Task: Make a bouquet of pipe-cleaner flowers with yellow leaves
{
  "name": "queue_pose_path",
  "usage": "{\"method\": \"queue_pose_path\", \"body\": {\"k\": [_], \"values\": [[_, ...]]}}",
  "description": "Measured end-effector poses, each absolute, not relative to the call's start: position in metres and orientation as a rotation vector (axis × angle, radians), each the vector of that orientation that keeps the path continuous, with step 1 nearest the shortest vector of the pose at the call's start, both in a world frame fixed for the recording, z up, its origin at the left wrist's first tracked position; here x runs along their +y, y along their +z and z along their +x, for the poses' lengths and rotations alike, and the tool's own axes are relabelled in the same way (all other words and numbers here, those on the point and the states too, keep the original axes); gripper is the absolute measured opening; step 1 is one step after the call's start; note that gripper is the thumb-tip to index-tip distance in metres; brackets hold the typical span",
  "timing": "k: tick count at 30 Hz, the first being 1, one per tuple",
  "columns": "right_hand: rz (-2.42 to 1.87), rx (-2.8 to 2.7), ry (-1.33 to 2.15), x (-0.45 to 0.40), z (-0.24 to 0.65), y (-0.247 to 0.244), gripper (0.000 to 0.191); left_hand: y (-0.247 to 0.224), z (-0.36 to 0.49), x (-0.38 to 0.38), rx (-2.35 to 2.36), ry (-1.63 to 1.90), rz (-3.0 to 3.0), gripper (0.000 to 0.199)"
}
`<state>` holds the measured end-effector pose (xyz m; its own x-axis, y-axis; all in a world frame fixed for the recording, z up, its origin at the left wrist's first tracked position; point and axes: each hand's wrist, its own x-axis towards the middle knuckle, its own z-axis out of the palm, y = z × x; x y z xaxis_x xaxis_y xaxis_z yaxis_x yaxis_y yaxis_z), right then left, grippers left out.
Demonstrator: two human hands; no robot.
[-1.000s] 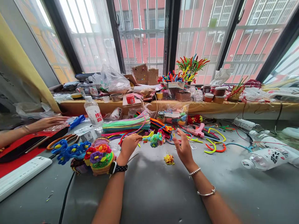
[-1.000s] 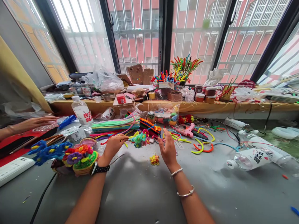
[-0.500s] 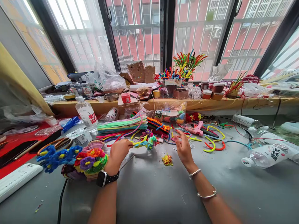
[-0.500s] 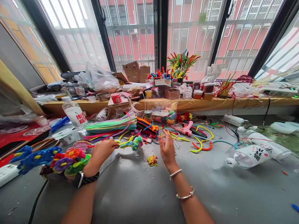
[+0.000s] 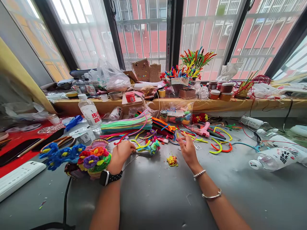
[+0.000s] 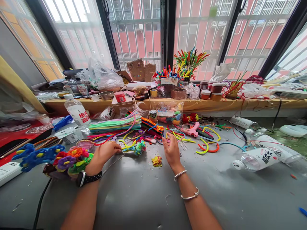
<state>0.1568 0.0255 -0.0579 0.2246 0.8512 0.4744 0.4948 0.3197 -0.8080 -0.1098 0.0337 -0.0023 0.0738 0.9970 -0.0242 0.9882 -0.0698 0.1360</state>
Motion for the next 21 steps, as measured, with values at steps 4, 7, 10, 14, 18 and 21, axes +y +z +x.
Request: {"method": "queue_pose_path", "body": {"k": [4,7,10,14,18,21], "values": [[-1.344,-1.421,0.393,0.026,0.154,-0.060,0.043,-0.005,-0.125,0.037,1.969,0.278,2.157,0.029],[-1.339,-1.430,0.398,0.026,0.152,-0.061,0.042,-0.003,-0.130,0.036,2.009,0.421,2.098,0.034],[-1.338,-1.438,0.409,0.026,0.151,-0.063,0.043,-0.002,-0.124,0.033,1.875,0.528,2.128,0.033],[-1.369,-1.472,0.429,0.027,0.150,-0.070,0.045,0.000,-0.105,0.029,1.584,0.292,2.246,0.039],[-1.400,-1.470,0.413,0.029,0.150,-0.077,0.042,-0.001,-0.091,0.029,1.648,0.187,2.293,0.041],[-1.414,-1.468,0.420,0.029,0.149,-0.078,0.042,-0.003,-0.086,0.031,1.707,0.197,2.347,0.038]]}}
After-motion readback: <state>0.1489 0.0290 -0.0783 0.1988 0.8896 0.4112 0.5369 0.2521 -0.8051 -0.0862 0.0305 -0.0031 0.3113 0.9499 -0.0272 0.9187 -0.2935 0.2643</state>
